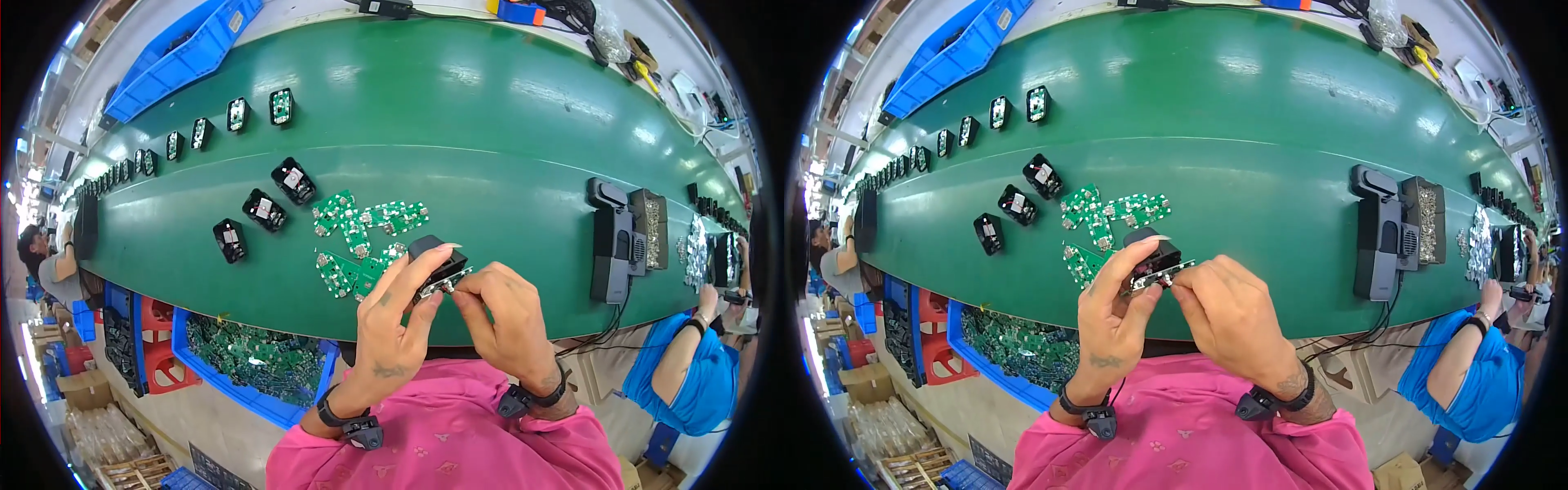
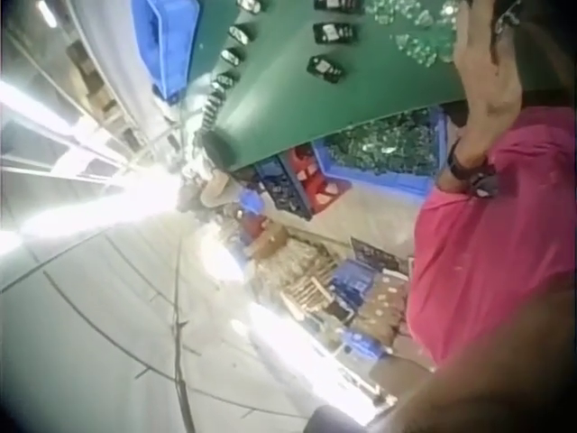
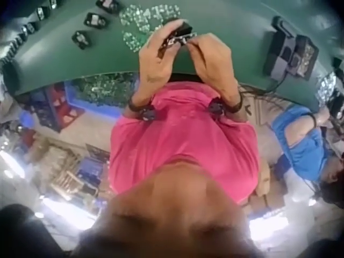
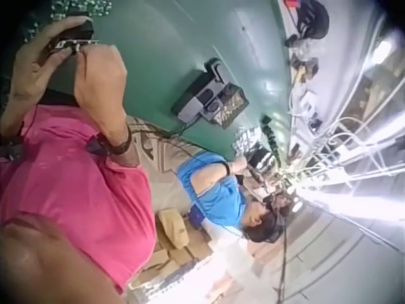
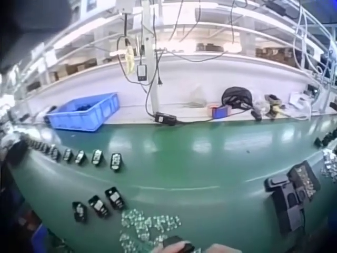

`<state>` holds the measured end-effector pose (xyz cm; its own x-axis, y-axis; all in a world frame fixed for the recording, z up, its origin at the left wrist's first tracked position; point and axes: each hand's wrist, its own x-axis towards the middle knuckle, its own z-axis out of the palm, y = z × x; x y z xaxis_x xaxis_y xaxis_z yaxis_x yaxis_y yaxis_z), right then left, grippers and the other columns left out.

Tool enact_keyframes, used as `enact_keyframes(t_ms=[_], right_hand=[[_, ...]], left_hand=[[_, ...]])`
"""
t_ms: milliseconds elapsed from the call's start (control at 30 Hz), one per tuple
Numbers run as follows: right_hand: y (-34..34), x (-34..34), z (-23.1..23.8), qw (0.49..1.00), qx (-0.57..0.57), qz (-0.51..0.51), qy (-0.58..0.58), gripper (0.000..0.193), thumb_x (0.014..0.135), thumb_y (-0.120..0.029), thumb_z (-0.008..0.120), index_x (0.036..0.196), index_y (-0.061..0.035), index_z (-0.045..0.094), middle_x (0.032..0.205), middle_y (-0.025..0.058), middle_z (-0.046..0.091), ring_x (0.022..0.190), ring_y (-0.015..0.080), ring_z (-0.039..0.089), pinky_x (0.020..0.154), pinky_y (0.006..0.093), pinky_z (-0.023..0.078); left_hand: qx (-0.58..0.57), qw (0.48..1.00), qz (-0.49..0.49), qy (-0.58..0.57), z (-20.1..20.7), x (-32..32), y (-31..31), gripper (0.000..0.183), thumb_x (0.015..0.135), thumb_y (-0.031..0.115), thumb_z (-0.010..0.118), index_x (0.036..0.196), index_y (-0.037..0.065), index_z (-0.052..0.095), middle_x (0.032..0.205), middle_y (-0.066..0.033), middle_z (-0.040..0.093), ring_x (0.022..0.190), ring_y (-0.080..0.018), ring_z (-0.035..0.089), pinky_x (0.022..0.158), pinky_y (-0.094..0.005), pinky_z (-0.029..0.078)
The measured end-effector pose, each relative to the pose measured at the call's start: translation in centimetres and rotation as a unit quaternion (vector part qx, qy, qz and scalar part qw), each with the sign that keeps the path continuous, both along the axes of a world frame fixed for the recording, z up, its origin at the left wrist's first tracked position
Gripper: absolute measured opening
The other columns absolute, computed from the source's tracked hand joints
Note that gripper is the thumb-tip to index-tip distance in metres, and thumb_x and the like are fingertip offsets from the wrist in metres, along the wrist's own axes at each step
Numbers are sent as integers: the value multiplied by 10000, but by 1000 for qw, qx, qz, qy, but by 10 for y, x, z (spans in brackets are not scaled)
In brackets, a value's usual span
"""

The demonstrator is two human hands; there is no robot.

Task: Assembling small electronic devices by placing PCBs into plastic housings on an assembly line.

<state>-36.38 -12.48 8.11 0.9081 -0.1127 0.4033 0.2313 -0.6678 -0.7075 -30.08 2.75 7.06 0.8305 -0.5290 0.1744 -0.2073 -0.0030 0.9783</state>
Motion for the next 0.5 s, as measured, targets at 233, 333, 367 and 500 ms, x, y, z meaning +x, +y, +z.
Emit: enact_keyframes(t_ms=[233,333,367,500], right_hand=[[-2,-1,4,998,-53,2,26,140,790,45,682,881,-9,590,778,111,616,661,300,583,581,386,449],[1,1,6,996,-77,2,39,140,786,45,679,880,-8,589,765,113,606,667,303,580,585,398,449],[3,2,5,994,-100,-7,44,139,785,46,678,881,-7,592,757,112,599,669,301,576,587,402,449],[8,6,-3,988,-147,-11,52,130,786,45,669,882,-6,596,735,119,576,684,313,563,595,417,450]], left_hand=[[69,991,-26,-113,8,7,1,478,857,-96,562,1312,50,580,1117,-195,610,924,-353,628,786,-363,520],[84,987,1,-140,8,6,-1,478,824,-107,586,1282,30,585,1093,-186,645,904,-327,654,793,-333,523],[84,987,2,-139,7,5,-2,478,824,-107,586,1282,30,585,1093,-186,645,904,-327,654,793,-333,523],[121,983,37,-134,1,1,-5,466,832,-101,580,1276,39,587,1097,-192,639,906,-351,650,779,-359,527]])
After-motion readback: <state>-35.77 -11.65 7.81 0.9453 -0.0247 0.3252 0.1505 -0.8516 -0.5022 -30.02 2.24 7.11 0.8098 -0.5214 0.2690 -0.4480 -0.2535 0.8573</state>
